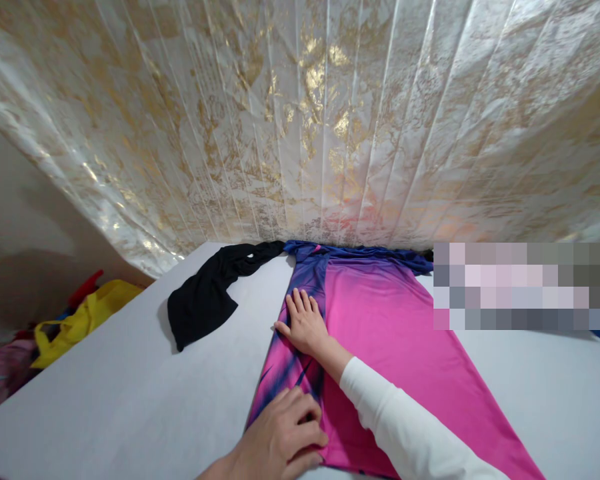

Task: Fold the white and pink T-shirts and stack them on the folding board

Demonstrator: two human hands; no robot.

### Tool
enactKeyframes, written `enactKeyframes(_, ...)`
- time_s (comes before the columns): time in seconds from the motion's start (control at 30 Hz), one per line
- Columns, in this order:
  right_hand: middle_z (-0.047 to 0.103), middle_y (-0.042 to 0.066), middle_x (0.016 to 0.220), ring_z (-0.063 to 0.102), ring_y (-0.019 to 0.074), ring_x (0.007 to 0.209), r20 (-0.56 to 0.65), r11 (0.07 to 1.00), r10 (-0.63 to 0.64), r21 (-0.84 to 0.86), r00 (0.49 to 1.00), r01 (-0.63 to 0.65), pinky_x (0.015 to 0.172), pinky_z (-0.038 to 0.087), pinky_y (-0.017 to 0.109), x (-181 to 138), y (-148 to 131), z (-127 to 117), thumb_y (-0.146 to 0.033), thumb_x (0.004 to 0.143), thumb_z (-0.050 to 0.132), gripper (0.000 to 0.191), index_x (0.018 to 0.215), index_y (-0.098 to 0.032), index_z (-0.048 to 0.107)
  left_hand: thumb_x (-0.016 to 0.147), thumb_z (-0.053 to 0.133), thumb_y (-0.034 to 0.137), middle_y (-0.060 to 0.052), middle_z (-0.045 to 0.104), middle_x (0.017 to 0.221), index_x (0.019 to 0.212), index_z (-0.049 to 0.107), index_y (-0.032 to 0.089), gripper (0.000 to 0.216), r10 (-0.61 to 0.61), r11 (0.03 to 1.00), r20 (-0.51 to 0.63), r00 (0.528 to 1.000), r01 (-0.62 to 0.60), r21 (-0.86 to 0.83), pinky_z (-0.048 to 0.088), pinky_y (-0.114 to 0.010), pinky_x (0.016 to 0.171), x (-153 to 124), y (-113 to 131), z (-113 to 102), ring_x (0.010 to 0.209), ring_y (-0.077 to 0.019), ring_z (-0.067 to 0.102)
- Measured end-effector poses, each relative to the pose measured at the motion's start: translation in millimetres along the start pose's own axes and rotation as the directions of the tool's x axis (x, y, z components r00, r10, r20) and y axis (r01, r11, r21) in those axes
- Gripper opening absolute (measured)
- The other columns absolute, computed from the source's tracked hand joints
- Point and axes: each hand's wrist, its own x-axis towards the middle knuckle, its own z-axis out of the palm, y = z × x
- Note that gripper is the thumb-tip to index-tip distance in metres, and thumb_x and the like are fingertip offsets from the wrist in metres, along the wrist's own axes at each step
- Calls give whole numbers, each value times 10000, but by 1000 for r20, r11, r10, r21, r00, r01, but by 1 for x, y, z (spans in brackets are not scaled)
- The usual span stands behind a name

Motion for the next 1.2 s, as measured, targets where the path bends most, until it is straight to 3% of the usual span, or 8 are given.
enactKeyframes(0.13, 207, 205, 1572, 148, 347, 1460, 27, 1000, -7, 25, 1000, 6, 1158, 176, 503, 0, 1, -7, -575, 936, 420, 765, 1475, -39, 337, 998, 398, 489, -59, 615, 1099, 1173, 608, 253, 361, -20, 998, 90, 996, 25, -49, 443, -329, 863, -9, 2, -21, 959, -200, 559)
enactKeyframes(0.3, 234, 155, 1574, 186, 280, 1462, 55, 995, -77, 62, 995, 74, 1157, 236, 443, -30, -7, -23, -429, 943, 464, 659, 1482, -72, 333, 984, 453, 479, -58, 509, 1428, 1472, 337, 283, 539, -156, 986, 56, 986, 152, 61, 376, -352, 1079, -38, -6, -55, 1273, -220, 494)
enactKeyframes(0.5, 244, 121, 1573, 216, 257, 1456, 27, 980, -190, 72, 981, 187, 1169, 239, 440, -83, -17, -13, -328, 935, 476, 590, 1476, -119, 366, 1010, 377, 225, -46, 277, 1565, 1536, 138, 259, 579, -176, 942, 72, 982, 147, 301, 317, -370, 1124, -66, -15, -40, 1414, -205, 316)
enactKeyframes(0.8, 262, 120, 1574, 185, 259, 1464, -14, 978, -183, 94, 983, 184, 1158, 282, 452, -89, -7, -8, -279, 902, 474, 601, 1470, -114, 366, 986, 381, 167, -21, 304, 1554, 1536, 116, 265, 617, -179, 927, 33, 983, 158, 340, 287, -371, 1142, -58, -10, -42, 1413, -182, 316)
enactKeyframes(0.9, 370, 123, 1530, 262, 255, 1441, -119, 986, -105, 116, 987, 119, 1135, 320, 474, -105, 28, -22, -275, 904, 431, 559, 1450, -159, 389, 973, 391, 144, -12, 272, 1568, 1529, 169, 266, 611, -170, 941, 61, 984, 144, 308, 281, -366, 1146, -39, -11, -49, 1425, -177, 289)
enactKeyframes(1.0, 528, 160, 1394, 477, 267, 1306, -207, 988, 127, 113, 970, -105, 1079, 395, 464, -142, 95, -45, -394, 923, 394, 515, 1378, -160, 450, 1001, 396, 225, -20, 229, 1580, 1518, 221, 260, 546, -184, 956, 120, 976, 149, 253, 254, -396, 1160, -12, -16, -45, 1443, -189, 243)
enactKeyframes(1.1, 616, 229, 1215, 596, 333, 1142, -315, 928, 360, 25, 878, -371, 987, 462, 491, -198, 174, -70, -501, 864, 387, 560, 1214, -100, 560, 980, 483, 390, -70, 208, 1581, 1513, 244, 209, 612, -243, 958, 167, 955, 210, 194, 254, -430, 1160, 12, -21, -30, 1451, -232, 214)
enactKeyframes(1.2, 694, 239, 902, 676, 380, 885, -388, 799, 531, -66, 753, -598, 828, 511, 527, -255, 228, -86, -572, 793, 398, 469, 877, -189, 656, 937, 539, 479, -106, 163, 1587, 1529, 172, 183, 756, -285, 951, 161, 945, 259, 167, 237, -455, 1164, 22, -21, -11, 1457, -262, 180)
